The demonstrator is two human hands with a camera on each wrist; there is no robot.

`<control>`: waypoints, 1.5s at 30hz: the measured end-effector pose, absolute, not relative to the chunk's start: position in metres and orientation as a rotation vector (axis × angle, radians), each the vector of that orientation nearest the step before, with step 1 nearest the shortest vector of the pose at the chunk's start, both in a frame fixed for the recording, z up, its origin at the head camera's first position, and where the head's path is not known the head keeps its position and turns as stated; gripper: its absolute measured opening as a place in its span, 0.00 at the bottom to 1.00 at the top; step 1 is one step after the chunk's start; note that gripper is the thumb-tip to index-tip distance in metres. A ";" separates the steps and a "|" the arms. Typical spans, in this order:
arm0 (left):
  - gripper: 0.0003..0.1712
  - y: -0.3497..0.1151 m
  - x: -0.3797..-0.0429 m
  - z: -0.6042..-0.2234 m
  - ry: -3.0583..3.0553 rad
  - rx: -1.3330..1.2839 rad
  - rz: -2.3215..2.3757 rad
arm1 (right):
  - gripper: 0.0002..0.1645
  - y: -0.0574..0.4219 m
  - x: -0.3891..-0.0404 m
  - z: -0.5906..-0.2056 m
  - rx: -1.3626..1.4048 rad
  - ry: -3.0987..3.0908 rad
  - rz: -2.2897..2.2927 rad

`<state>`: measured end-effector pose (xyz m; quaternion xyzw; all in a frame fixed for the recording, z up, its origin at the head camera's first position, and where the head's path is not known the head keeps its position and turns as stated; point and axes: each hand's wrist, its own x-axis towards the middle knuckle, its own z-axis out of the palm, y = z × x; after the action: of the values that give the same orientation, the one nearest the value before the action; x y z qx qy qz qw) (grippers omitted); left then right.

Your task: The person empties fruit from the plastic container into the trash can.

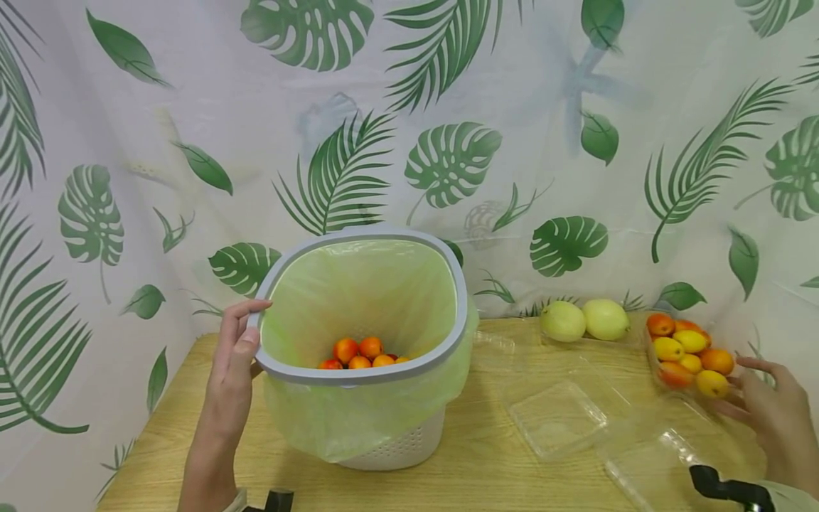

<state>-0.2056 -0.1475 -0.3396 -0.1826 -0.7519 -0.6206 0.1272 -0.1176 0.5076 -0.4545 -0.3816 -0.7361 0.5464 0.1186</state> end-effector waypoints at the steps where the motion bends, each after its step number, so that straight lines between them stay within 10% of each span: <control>1: 0.25 -0.147 -0.205 -0.340 -2.186 -0.532 -1.808 | 0.38 0.508 -0.118 -0.453 -1.101 -2.130 1.632; 45: 0.23 -0.149 -0.205 -0.336 -2.161 -0.557 -1.894 | 0.29 0.444 -0.116 -0.376 -0.040 -1.302 2.451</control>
<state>-0.2053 -0.1487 -0.3364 -0.1891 -0.7340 -0.6435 0.1071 -0.1157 0.4442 -0.3756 -0.0142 -0.4614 0.8682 0.1820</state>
